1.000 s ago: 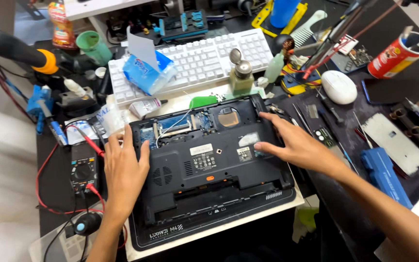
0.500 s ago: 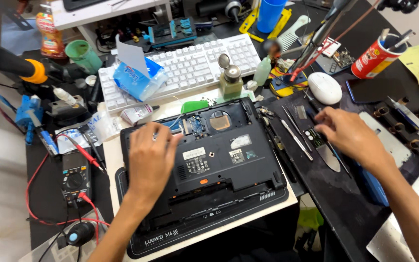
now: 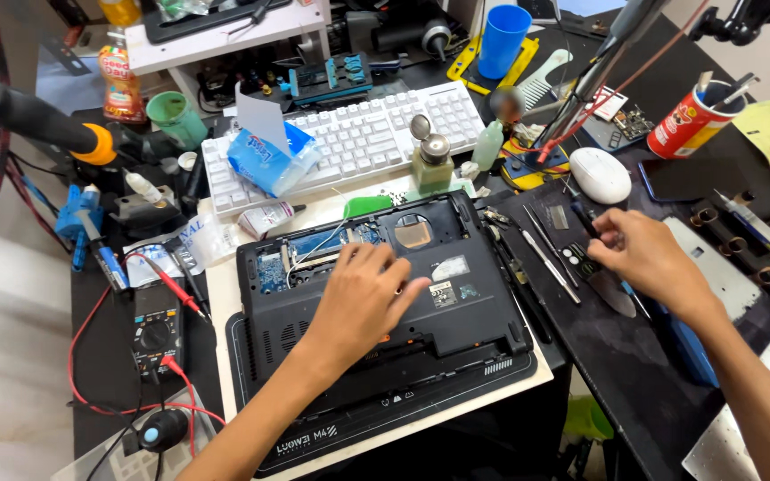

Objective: The person disassembles a laptop by hand and using a pry tool and a screwdriver, detaching internal cables, lifting the keyboard assembly, and unscrewing components from the chassis.

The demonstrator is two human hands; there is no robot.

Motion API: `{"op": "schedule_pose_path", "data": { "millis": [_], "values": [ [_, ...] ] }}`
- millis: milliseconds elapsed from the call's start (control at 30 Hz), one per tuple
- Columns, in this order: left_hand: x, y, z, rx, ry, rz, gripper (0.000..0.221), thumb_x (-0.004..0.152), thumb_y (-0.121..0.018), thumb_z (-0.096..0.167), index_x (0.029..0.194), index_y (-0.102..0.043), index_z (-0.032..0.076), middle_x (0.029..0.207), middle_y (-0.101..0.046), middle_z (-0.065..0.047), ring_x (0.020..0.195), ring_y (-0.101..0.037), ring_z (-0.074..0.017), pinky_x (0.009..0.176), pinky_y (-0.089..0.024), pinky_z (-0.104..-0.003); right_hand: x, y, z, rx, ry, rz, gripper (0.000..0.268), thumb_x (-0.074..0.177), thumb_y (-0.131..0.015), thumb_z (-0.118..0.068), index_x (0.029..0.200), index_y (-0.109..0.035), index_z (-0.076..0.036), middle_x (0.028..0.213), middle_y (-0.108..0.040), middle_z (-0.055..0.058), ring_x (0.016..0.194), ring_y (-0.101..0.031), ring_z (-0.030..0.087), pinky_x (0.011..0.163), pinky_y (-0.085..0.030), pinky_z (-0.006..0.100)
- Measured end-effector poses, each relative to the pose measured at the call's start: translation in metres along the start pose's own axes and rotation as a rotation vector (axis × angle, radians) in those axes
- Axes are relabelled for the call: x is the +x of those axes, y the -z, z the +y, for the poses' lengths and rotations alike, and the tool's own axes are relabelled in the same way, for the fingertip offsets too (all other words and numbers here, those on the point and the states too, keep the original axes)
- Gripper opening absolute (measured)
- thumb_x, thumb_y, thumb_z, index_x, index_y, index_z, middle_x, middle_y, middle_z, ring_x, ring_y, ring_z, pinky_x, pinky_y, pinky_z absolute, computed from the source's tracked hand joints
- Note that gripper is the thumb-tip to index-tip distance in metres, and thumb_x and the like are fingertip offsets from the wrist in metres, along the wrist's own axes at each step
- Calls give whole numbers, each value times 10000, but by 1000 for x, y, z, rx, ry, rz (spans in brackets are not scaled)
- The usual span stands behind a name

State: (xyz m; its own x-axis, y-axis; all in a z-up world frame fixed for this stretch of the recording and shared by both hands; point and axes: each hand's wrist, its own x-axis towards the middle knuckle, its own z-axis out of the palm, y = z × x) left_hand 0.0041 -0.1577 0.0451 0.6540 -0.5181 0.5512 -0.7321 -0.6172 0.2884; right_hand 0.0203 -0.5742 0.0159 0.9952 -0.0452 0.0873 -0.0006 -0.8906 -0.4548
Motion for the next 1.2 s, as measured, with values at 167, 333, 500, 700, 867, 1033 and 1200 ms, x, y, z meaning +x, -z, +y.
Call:
{"op": "schedule_pose_path", "data": {
  "millis": [167,333,500,700,867,1033,1200],
  "values": [
    [9,-14,11,-16,-33,-92,309,968,-683,321,869,-668,29,918,-622,-132,879,-585,-337,889,-452,-448,-1,12,-21,171,-52,-185,361,926,-676,-236,1210,-605,-25,843,-730,137,716,-678,210,668,-565,350],
    [11,-25,15,-36,-63,-107,297,955,-687,324,896,-685,32,892,-614,-126,904,-599,-323,900,-451,-452,-7,18,-36,235,-223,-442,342,995,-600,-295,1254,-515,-89,802,-760,107,556,-667,190,542,-544,331],
    [13,-27,14,-46,-44,-143,302,951,-696,331,907,-698,32,885,-615,-120,903,-604,-305,901,-456,-447,-5,18,-31,358,-264,-475,312,1020,-545,-275,1246,-462,-76,814,-724,121,549,-697,194,514,-547,322],
    [15,-30,18,-50,-41,-155,290,950,-700,321,899,-697,36,889,-617,-118,903,-603,-303,891,-455,-447,2,2,-17,393,-334,-508,291,1043,-485,-270,1251,-446,-70,817,-650,124,519,-700,234,484,-516,341],
    [15,-24,16,-66,-32,-132,289,941,-694,322,889,-691,37,884,-615,-122,909,-603,-311,887,-460,-443,10,-3,-11,231,-327,-538,292,1043,-498,-311,1265,-463,-125,820,-664,129,554,-691,302,521,-538,372],
    [22,-20,5,-44,-5,-144,314,942,-687,335,846,-677,36,888,-623,-129,888,-607,-326,839,-453,-457,18,19,-24,-96,74,-403,318,989,-561,-406,1163,-611,-145,839,-742,114,750,-741,312,678,-551,435],
    [42,-30,-12,-352,193,-193,335,941,-699,331,819,-687,20,797,-671,-108,768,-656,-271,721,-494,-410,20,54,-78,-75,28,-259,369,1004,-494,-381,1271,-587,-143,829,-705,176,724,-702,342,711,-545,461]
  ]
}}
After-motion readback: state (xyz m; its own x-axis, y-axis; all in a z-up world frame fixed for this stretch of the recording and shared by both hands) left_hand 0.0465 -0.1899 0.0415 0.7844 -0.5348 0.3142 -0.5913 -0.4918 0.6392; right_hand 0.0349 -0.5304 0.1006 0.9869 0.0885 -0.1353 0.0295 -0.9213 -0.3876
